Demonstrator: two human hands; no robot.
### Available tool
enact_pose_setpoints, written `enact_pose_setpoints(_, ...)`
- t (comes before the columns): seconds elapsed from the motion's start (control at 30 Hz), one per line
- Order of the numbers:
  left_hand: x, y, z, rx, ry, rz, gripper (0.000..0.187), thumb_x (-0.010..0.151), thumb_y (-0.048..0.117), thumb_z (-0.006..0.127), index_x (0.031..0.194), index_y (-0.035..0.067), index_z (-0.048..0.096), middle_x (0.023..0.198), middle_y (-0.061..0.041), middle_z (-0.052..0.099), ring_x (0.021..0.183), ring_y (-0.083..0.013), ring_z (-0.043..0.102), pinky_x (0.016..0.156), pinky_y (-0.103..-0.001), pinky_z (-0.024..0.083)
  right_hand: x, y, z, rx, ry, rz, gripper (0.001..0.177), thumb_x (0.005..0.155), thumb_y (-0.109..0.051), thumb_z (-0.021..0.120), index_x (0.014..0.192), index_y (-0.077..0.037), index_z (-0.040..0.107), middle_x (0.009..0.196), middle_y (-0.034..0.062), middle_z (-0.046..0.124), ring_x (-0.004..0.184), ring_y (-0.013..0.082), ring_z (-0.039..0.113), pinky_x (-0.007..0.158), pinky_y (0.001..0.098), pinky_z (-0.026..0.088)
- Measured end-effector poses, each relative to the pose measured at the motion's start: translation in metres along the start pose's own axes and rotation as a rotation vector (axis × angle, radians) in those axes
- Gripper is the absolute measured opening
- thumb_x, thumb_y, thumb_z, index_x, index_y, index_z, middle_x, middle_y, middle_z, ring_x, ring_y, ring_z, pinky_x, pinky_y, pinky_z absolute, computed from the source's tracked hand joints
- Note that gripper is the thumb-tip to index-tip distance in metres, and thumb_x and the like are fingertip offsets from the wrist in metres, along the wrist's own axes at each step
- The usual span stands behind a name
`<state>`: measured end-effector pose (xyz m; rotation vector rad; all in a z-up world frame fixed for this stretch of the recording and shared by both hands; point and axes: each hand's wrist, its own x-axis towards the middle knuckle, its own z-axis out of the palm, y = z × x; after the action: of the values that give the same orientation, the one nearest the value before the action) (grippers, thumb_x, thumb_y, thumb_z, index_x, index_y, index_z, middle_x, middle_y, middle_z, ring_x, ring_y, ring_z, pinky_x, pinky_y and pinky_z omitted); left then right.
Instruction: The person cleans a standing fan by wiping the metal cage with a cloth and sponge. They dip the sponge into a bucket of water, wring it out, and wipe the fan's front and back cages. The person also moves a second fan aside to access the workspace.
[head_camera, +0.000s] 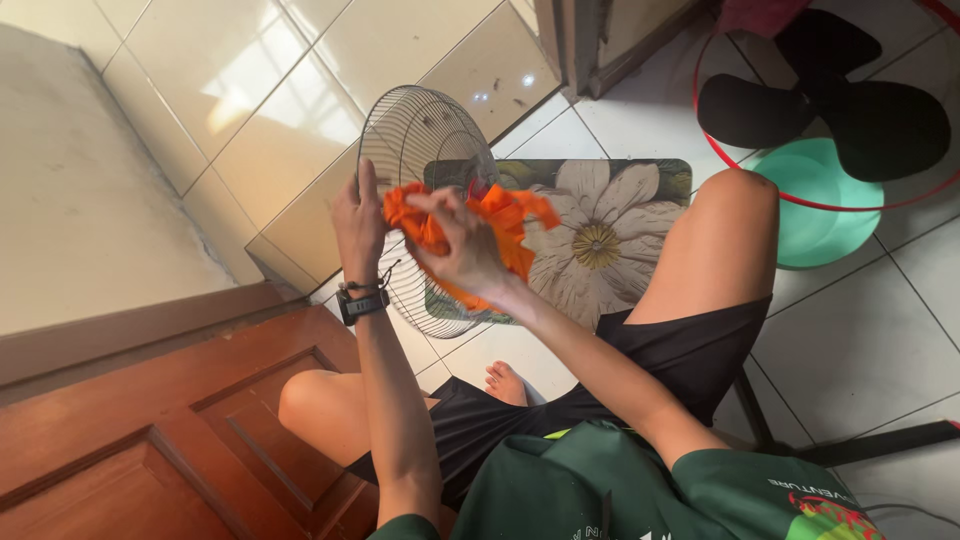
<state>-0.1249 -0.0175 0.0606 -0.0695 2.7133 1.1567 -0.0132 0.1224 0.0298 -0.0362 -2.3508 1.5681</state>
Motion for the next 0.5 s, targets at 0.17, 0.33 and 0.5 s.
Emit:
enact_pose_setpoints(0.17,-0.045,-0.017,0.0,-0.423,-0.114,0.091,0.043,0.11,0.033,0.049,0.088,-0.003,0.06,0.07,-0.008,0.061,0.064,-0.0213,0.072,0.053,-0.032,0.06,-0.012,0.056,-0.013,0.037,0.251,-0.118,0.038,0.097,-0.009,0.074,0.132,-0.013,0.06,0.124,0.0045,0.066,0.117,0.0221,0.068,0.101,0.0357,0.058)
enact_pose_setpoints(0.33,-0.073,-0.045,0.001,-0.612,-0.195,0.234,0.042,0.113,0.034,0.042,0.094,-0.001,0.055,0.079,-0.015,0.071,0.073,-0.0263,0.077,0.066,-0.033,0.063,-0.002,0.09,-0.035,0.063,0.387,0.153,0.038,0.095,-0.009,0.076,0.13,-0.006,0.061,0.12,0.0083,0.067,0.113,0.024,0.068,0.096,0.0325,0.054)
enact_pose_setpoints(0.5,-0.082,-0.044,0.018,-0.261,-0.311,0.149,0.054,0.114,0.043,0.034,0.122,-0.002,0.062,0.094,-0.016,0.079,0.091,-0.0274,0.079,0.083,-0.036,0.061,0.003,0.044,-0.024,0.179,0.251,-0.058,0.042,0.094,-0.013,0.077,0.132,-0.008,0.06,0.123,0.0085,0.065,0.115,0.0239,0.067,0.101,0.0342,0.056)
